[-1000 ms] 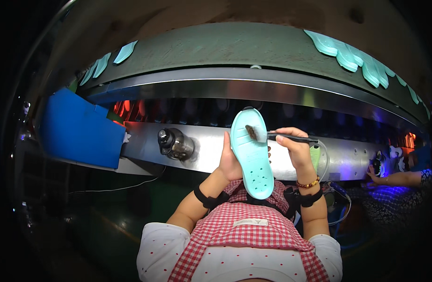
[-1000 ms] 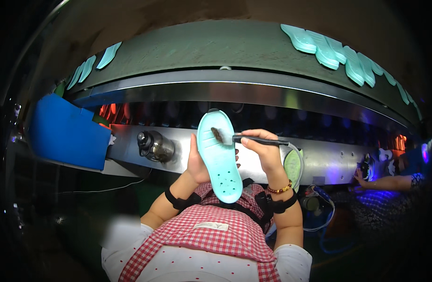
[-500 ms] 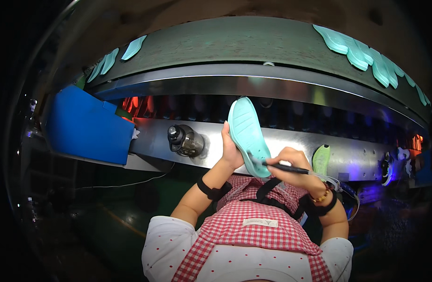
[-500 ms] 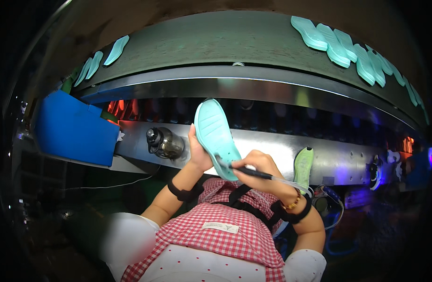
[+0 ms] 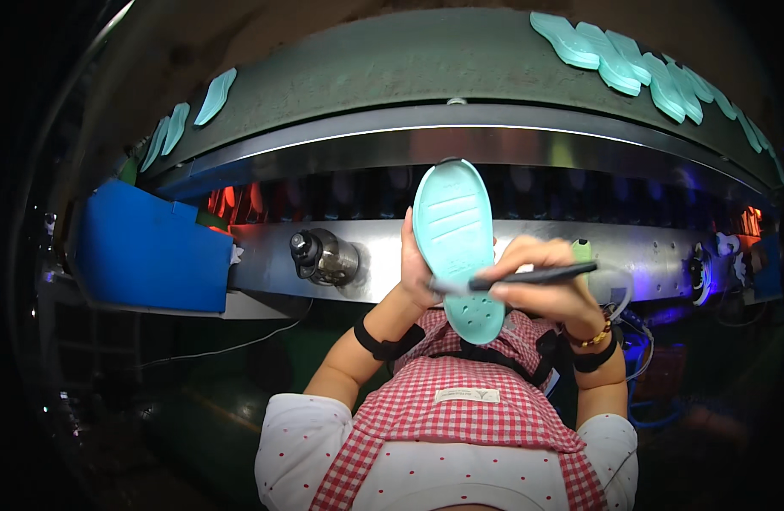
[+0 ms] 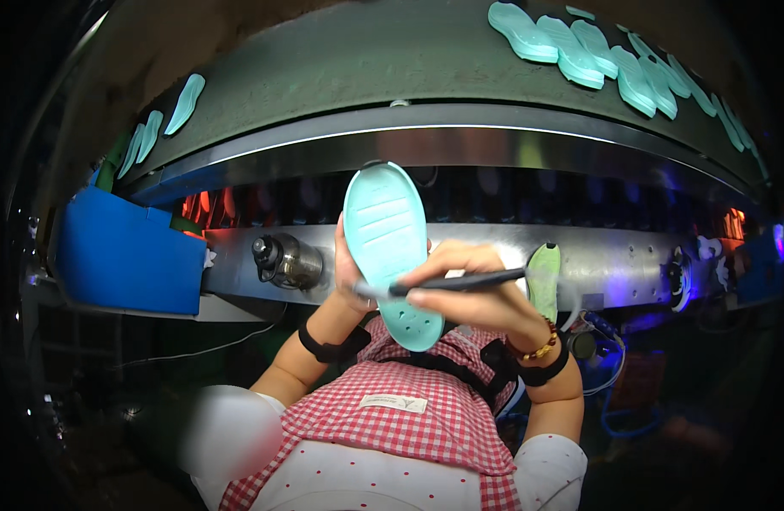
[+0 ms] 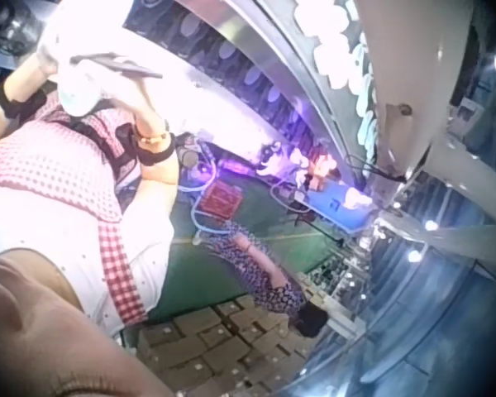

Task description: Applying adhesive or cleaner to the bottom of light green shoe soles using a brush on a factory assembly line.

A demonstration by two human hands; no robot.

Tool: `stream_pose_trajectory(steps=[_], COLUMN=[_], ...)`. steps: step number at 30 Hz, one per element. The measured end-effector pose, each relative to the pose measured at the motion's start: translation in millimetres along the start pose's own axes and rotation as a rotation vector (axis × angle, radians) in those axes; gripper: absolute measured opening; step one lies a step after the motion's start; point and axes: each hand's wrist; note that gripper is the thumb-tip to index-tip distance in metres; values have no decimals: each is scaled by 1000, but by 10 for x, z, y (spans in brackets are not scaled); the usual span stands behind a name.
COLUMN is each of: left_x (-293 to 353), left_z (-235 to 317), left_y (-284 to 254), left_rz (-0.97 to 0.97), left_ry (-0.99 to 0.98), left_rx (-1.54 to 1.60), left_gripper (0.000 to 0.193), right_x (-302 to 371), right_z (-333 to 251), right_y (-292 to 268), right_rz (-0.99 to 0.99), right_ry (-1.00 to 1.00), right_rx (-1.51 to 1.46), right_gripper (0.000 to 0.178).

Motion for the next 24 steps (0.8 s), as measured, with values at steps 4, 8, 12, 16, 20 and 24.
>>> stream_pose_trajectory(steps=[4,8,12,16,20,24], left_x=[-47,-36,-80,-37,-25,-35], left_z=[-4,78,143,236,268,285], left_y=[132,105,147,160,331,313], left_rz=[135,155,243,26,193,150], left_ry=[103,297,481,506,547,599], left_rx=[128,-102,-176,-127,-138,-211], left_gripper=[82,84,88,91,91,91], right_x=[-93,48,-33,106,168,176], right_z=[159,112,216,208,190,277], right_y=[-39,-9,-39,50,-38,36], right_rz=[252,-145,187,-47,34,-3], right_ry=[128,-120,-87,-184,-30,-95], right_rx=[-67,6,125,62,-111,14], right_gripper=[21,20,18,21,19,20])
Point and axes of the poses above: each hand's wrist, its own x-axis away from the middle knuckle, its own y-axis out of the palm, z = x × y, and after that the axes turned 4 degrees about x, right-handed
